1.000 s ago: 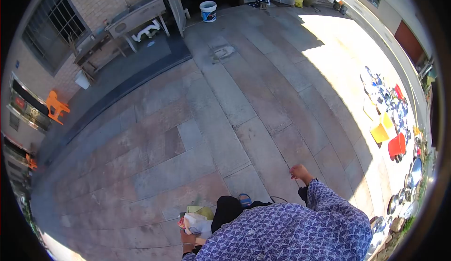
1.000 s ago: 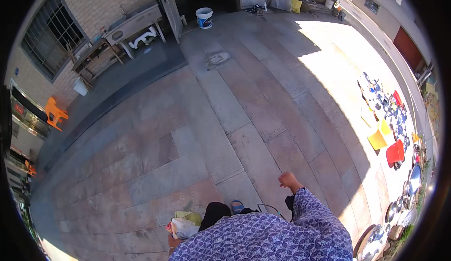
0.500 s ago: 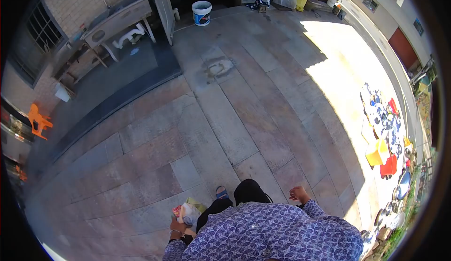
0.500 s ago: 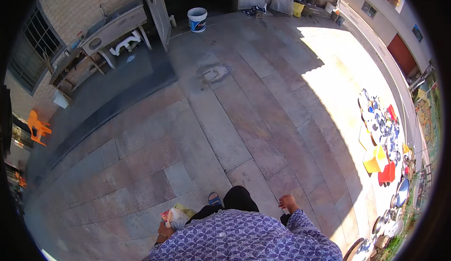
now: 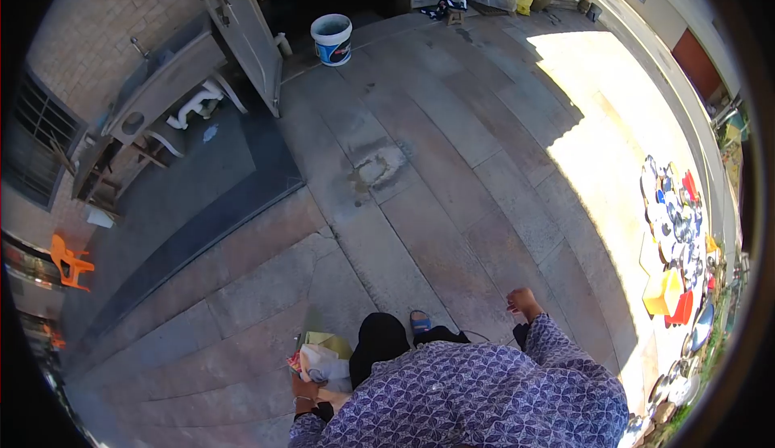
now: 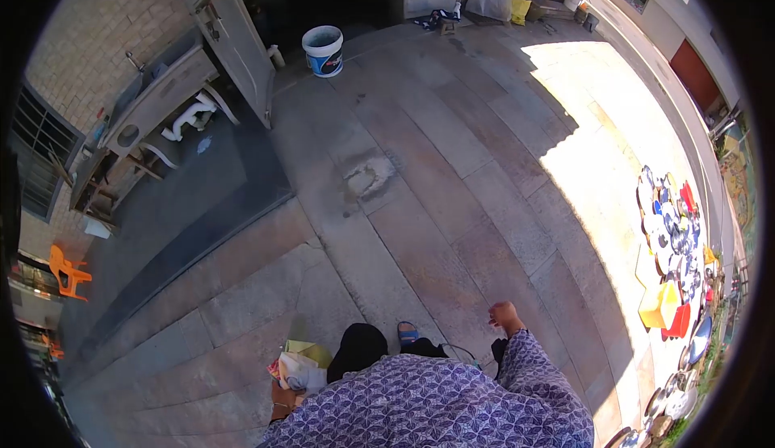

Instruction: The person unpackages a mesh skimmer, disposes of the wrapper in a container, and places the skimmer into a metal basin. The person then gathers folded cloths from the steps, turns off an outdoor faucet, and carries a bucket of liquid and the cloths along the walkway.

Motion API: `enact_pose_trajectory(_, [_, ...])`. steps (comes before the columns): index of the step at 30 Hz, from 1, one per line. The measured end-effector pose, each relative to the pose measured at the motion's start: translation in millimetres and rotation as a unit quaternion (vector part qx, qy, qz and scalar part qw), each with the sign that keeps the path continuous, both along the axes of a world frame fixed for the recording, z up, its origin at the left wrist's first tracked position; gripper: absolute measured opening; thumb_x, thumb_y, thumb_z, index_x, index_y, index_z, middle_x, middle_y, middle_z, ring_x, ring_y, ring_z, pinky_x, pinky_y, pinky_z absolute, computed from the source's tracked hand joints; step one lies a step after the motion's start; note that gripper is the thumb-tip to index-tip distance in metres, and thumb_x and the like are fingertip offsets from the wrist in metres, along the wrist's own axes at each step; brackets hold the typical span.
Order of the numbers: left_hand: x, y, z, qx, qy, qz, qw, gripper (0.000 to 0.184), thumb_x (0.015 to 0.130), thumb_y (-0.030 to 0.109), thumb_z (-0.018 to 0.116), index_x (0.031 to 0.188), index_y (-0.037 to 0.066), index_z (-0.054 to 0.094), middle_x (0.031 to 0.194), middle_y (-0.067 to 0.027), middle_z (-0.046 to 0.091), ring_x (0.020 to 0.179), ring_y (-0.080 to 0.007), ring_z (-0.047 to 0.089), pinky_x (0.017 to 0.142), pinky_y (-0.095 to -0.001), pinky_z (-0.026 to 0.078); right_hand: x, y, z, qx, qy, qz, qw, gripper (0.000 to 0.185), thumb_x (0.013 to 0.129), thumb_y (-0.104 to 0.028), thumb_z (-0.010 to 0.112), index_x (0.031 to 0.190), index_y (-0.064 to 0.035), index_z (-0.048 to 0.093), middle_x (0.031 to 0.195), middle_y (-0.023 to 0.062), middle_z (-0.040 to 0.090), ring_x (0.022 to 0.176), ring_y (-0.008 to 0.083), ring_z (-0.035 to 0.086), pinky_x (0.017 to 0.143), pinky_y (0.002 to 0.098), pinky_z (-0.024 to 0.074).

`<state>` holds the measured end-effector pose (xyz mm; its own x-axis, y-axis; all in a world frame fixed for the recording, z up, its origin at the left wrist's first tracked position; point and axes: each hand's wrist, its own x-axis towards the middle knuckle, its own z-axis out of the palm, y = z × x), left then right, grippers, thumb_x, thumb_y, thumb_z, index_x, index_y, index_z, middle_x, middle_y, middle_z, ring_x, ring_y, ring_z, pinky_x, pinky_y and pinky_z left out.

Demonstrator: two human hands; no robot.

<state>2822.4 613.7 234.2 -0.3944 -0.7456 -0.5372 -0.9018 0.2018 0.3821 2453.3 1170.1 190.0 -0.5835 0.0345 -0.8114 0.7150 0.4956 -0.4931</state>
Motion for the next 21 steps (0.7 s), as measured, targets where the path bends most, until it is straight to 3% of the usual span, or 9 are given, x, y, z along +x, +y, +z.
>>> enact_pose_trajectory(3, [-94.1, -13.8, 13.7, 0.041, -0.025, 0.009, 0.999, 0.107, 0.037, 0.025, 0.087, 0.124, -0.002, 0.032, 0.117, -0.0208, 0.051, 0.111, -0.0340, 0.048, 0.090, -0.0390, 0.042, -138.5, -44.7, 13.9, -0.010, 0.043, 0.017, 0.999, 0.010, 0.079, -0.009, 0.051, 0.081, -0.0014, 0.058, 0.068, 0.0089, 0.060, 0.058, 0.0228, 0.064, 0.044, 0.0325, 0.0495])
enact_pose_trajectory(5, [-162.8, -30.4, 22.9, 0.069, -0.048, -0.013, 0.996, 0.103, 0.040, 0.025, 0.086, 0.124, -0.002, 0.033, 0.115, -0.0214, 0.051, 0.109, -0.0348, 0.049, 0.088, -0.0395, 0.043, -223.3, -81.0, 21.4, -0.020, 0.078, 0.016, 0.997, 0.012, 0.078, -0.011, 0.053, 0.082, -0.0015, 0.059, 0.068, 0.0085, 0.060, 0.058, 0.0223, 0.064, 0.045, 0.0316, 0.0494])
enact_pose_trajectory(7, [-226.2, -57.8, 2.8, 0.101, -0.080, -0.042, 0.991, 0.100, 0.043, 0.025, 0.085, 0.124, -0.002, 0.033, 0.114, -0.0220, 0.052, 0.107, -0.0356, 0.050, 0.087, -0.0401, 0.044, -287.3, -116.2, 19.5, -0.027, 0.130, 0.017, 0.991, 0.009, 0.080, -0.006, 0.048, 0.076, -0.0023, 0.055, 0.067, 0.0084, 0.059, 0.059, 0.0223, 0.065, 0.041, 0.0323, 0.0481])
enact_pose_trajectory(9, [-285.4, -91.8, -23.2, 0.100, -0.185, -0.047, 0.977, 0.094, 0.050, 0.029, 0.080, 0.125, -0.001, 0.032, 0.110, -0.0228, 0.054, 0.103, -0.0374, 0.053, 0.085, -0.0408, 0.045, -315.0, -139.3, 12.9, -0.018, 0.086, 0.002, 0.996, 0.010, 0.081, -0.007, 0.048, 0.076, -0.0026, 0.055, 0.067, 0.0081, 0.059, 0.059, 0.0224, 0.065, 0.042, 0.0318, 0.0484])
enact_pose_trajectory(13, [-402.8, -144.1, -30.7, 0.104, -0.187, -0.059, 0.975, 0.091, 0.055, 0.032, 0.075, 0.127, 0.001, 0.029, 0.108, -0.0233, 0.055, 0.100, -0.0384, 0.054, 0.084, -0.0414, 0.046, -410.6, -179.0, 11.9, -0.020, -0.003, 0.060, 0.998, 0.013, 0.084, -0.012, 0.045, 0.078, -0.0038, 0.054, 0.068, 0.0083, 0.060, 0.061, 0.0238, 0.065, 0.044, 0.0324, 0.0499])
enact_pose_trajectory(14, [-431.2, -160.6, -38.6, 0.086, -0.148, -0.046, 0.984, 0.087, 0.052, 0.038, 0.077, 0.120, 0.000, 0.036, 0.107, -0.0230, 0.055, 0.100, -0.0379, 0.054, 0.083, -0.0423, 0.045, -430.8, -197.7, 3.9, -0.008, -0.031, 0.054, 0.998, 0.014, 0.084, -0.013, 0.044, 0.078, -0.0040, 0.054, 0.068, 0.0088, 0.060, 0.062, 0.0243, 0.065, 0.044, 0.0333, 0.0504])
enact_pose_trajectory(15, [-455.8, -178.8, -39.2, 0.068, -0.108, -0.035, 0.991, 0.085, 0.050, 0.043, 0.078, 0.112, -0.001, 0.042, 0.107, -0.0227, 0.055, 0.099, -0.0375, 0.054, 0.082, -0.0432, 0.045, -449.9, -184.6, -42.4, 0.018, -0.071, 0.057, 0.996, 0.014, 0.084, -0.014, 0.046, 0.077, -0.0047, 0.053, 0.068, 0.0091, 0.059, 0.061, 0.0242, 0.065, 0.044, 0.0350, 0.0505])
enact_pose_trajectory(19, [-576.3, -225.3, -16.8, 0.029, -0.072, -0.072, 0.994, 0.086, 0.051, 0.044, 0.077, 0.115, -0.002, 0.041, 0.105, -0.0220, 0.056, 0.098, -0.0372, 0.055, 0.081, -0.0428, 0.045, -549.9, -234.0, -30.8, 0.047, -0.113, 0.043, 0.992, 0.015, 0.082, -0.018, 0.051, 0.073, -0.0066, 0.054, 0.067, 0.0078, 0.059, 0.058, 0.0239, 0.064, 0.047, 0.0362, 0.0507])
enact_pose_trajectory(21, [-624.2, -243.5, -23.7, 0.033, -0.092, -0.055, 0.994, 0.082, 0.058, 0.041, 0.072, 0.120, 0.001, 0.035, 0.103, -0.0221, 0.057, 0.096, -0.0387, 0.055, 0.080, -0.0441, 0.046, -620.7, -256.2, -52.7, 0.024, -0.097, 0.026, 0.995, 0.016, 0.082, -0.020, 0.051, 0.073, -0.0069, 0.054, 0.067, 0.0074, 0.059, 0.058, 0.0238, 0.064, 0.047, 0.0366, 0.0506])
